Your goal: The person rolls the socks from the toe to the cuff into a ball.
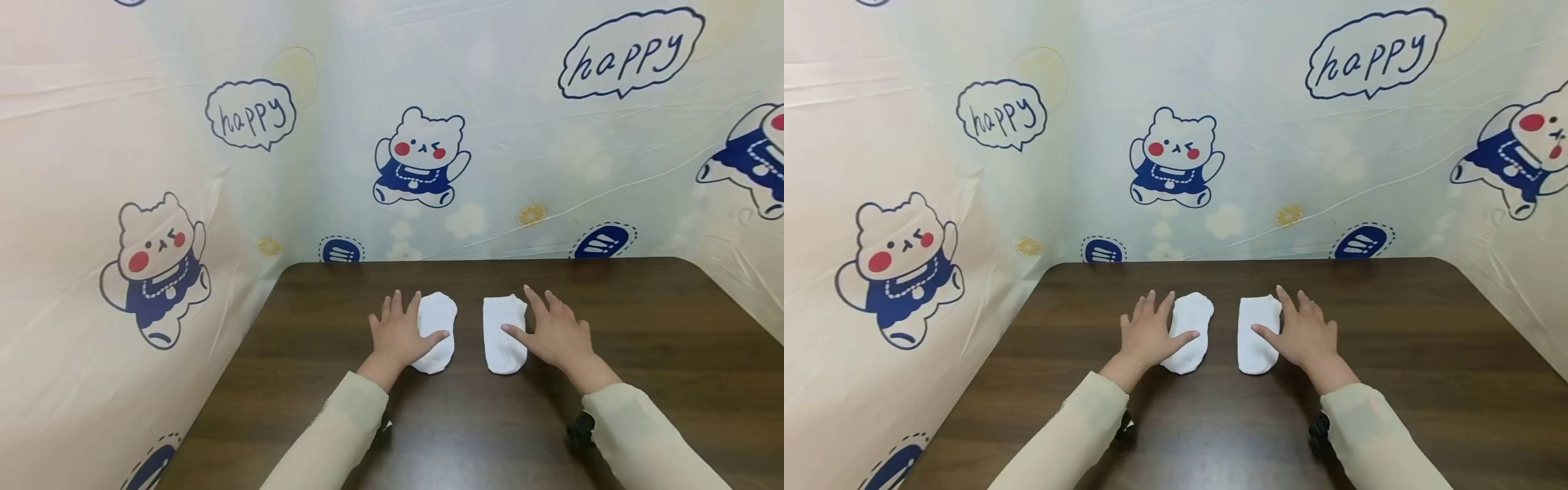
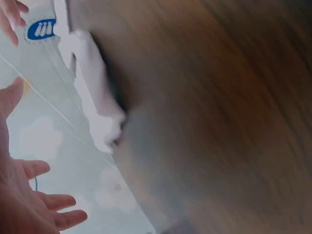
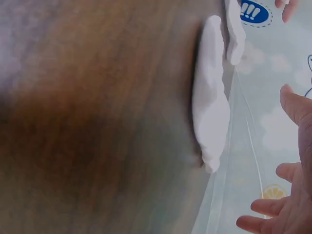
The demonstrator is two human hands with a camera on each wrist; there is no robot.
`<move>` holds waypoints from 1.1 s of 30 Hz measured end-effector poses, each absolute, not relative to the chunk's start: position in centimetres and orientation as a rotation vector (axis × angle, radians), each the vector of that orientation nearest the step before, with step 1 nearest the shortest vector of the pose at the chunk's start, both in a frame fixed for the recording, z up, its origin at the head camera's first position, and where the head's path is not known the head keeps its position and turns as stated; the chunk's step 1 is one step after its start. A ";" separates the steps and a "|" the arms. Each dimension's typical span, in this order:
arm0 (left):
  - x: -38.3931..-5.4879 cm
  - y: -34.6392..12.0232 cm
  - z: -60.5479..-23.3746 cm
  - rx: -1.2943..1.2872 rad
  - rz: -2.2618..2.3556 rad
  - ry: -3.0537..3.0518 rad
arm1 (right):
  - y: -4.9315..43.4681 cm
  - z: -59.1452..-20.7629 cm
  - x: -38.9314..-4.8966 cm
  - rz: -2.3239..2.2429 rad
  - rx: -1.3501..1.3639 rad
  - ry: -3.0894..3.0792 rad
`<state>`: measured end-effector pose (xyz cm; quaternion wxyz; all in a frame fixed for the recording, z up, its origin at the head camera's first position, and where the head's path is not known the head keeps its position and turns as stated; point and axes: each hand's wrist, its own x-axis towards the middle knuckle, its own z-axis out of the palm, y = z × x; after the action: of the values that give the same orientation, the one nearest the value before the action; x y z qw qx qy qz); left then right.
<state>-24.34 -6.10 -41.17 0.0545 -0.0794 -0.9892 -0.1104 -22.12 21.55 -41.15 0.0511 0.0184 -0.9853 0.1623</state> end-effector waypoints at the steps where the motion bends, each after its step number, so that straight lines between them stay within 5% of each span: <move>1: -24.3 -5.8 -41.1 -0.257 -0.354 -2.990 | 21.6 -41.0 -22.2 0.494 0.059 -2.992; 33: -22.2 1.9 -40.9 -0.391 -0.418 -2.941 | 22.4 -40.0 -24.8 0.608 -0.036 -3.067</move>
<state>-22.19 1.93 -40.90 0.0726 -0.1300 -0.9790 -0.1391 -24.78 22.36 -40.04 0.0073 -0.0114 -0.9808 0.1943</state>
